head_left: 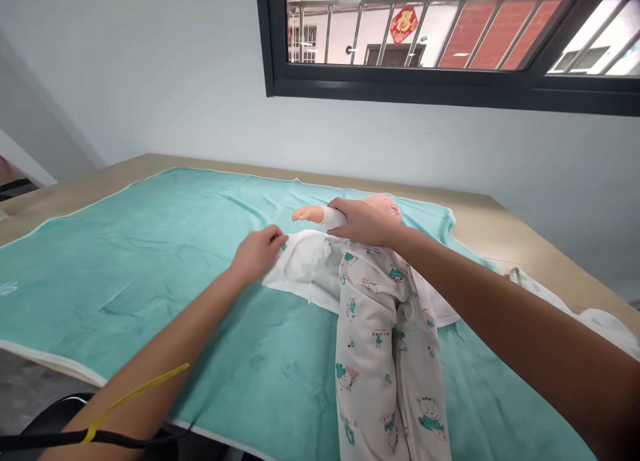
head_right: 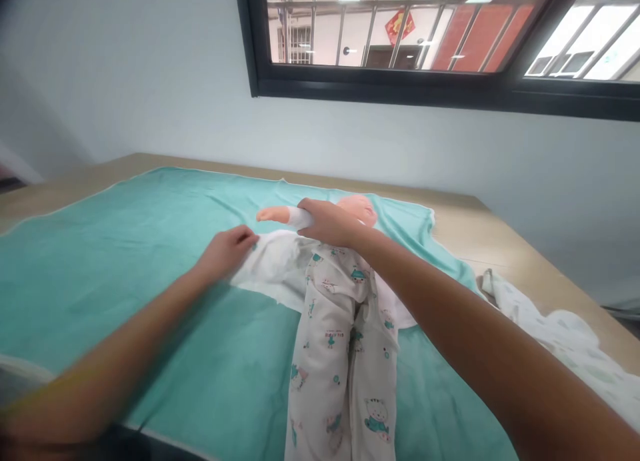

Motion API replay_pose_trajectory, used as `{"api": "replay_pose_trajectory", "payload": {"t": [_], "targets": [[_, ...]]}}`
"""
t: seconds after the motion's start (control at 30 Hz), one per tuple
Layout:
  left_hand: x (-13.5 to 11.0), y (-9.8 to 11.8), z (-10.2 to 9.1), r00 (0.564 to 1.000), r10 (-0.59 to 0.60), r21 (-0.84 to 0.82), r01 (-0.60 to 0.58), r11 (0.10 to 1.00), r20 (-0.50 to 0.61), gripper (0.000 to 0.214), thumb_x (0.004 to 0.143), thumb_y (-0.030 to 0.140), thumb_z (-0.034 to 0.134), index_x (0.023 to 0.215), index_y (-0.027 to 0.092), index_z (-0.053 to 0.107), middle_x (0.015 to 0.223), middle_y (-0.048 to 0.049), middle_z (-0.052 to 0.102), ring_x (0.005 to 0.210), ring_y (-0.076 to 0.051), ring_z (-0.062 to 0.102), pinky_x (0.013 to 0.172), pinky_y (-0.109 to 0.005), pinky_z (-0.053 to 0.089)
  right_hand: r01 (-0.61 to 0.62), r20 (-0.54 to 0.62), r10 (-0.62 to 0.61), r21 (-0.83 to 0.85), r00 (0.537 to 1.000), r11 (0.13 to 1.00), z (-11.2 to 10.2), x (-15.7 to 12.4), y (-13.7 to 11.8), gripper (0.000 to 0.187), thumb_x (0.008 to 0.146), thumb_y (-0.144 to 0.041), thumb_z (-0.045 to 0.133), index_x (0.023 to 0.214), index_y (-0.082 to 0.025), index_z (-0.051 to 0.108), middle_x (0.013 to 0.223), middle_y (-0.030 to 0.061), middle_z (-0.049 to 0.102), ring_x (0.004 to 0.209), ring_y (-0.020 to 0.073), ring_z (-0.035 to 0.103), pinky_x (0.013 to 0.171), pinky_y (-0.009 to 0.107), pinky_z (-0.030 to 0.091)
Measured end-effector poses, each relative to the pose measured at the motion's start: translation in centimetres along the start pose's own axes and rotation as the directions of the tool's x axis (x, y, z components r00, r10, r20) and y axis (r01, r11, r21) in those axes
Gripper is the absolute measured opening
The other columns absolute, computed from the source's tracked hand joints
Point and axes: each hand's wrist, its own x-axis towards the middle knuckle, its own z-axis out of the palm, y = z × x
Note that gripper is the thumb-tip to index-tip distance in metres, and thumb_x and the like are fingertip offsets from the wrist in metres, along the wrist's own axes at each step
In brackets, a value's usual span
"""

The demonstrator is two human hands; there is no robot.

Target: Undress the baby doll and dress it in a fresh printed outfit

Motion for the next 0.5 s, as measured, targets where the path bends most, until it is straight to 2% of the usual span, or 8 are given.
{"api": "replay_pose_trajectory", "payload": {"t": [0.13, 0.23, 0.33, 0.43, 0.5], "targets": [[5.4, 0.4, -2.0, 0.995, 0.010, 0.154, 0.006, 0.988, -0.100, 0.026, 0.090, 0.043, 0.046, 0.090, 0.026, 0.065, 0.089, -0.0017, 0.072, 0.081, -0.021, 0.062, 0.061, -0.029, 0.036, 0.047, 0.000, -0.047, 0.045, 0.999, 0.998, 0.5, 0.0, 0.1, 0.030, 0.078, -0.038, 0.063, 0.105, -0.026, 0.059, 0.097, 0.0008, 0.068, 0.080, 0.0190, 0.059, 0.061, 0.028, 0.034], [7.7, 0.8, -1.5, 0.997, 0.005, 0.281, 0.017, 0.960, -0.076, 0.028, 0.092, 0.037, 0.041, 0.098, 0.024, 0.065, 0.105, -0.0064, 0.071, 0.090, -0.024, 0.063, 0.065, -0.030, 0.039, 0.047, 0.001, -0.048, 0.048, 0.999, 0.998, 1.0, 0.3, 0.3, 0.029, 0.079, -0.035, 0.063, 0.106, -0.026, 0.058, 0.097, -0.0001, 0.069, 0.080, 0.0188, 0.059, 0.061, 0.029, 0.034], [6.4, 1.0, 0.2, 1.000, -0.020, 0.320, 0.013, 0.947, 0.020, 0.036, 0.094, 0.046, 0.036, 0.101, 0.024, 0.063, 0.105, -0.0087, 0.070, 0.091, -0.026, 0.065, 0.068, -0.032, 0.043, 0.046, 0.012, -0.047, 0.060, 0.999, 0.997, 1.4, 0.5, 0.4, 0.030, 0.080, -0.036, 0.063, 0.108, -0.027, 0.057, 0.098, -0.0001, 0.068, 0.079, 0.0188, 0.060, 0.061, 0.029, 0.035], [2.6, 1.1, 1.9, 0.979, -0.102, 0.351, 0.035, 0.936, 0.175, 0.050, 0.091, 0.063, 0.033, 0.104, 0.024, 0.062, 0.096, -0.0093, 0.071, 0.086, -0.028, 0.066, 0.069, -0.035, 0.045, 0.069, 0.020, -0.070, 0.043, 0.997, 0.997, 1.6, 0.7, 0.3, 0.027, 0.081, -0.037, 0.062, 0.105, -0.026, 0.056, 0.097, 0.0005, 0.068, 0.078, 0.0185, 0.059, 0.060, 0.029, 0.035], [0.4, 1.1, 2.6, 0.968, -0.123, 0.376, 0.032, 0.926, 0.220, 0.050, 0.090, 0.063, 0.036, 0.106, 0.023, 0.060, 0.096, -0.0103, 0.070, 0.085, -0.028, 0.066, 0.070, -0.035, 0.046, 0.080, 0.024, -0.081, 0.022, 0.996, 0.997, 1.7, 0.8, 0.1, 0.023, 0.082, -0.036, 0.061, 0.101, -0.025, 0.056, 0.095, 0.0007, 0.067, 0.076, 0.0182, 0.059, 0.060, 0.029, 0.034]]}}
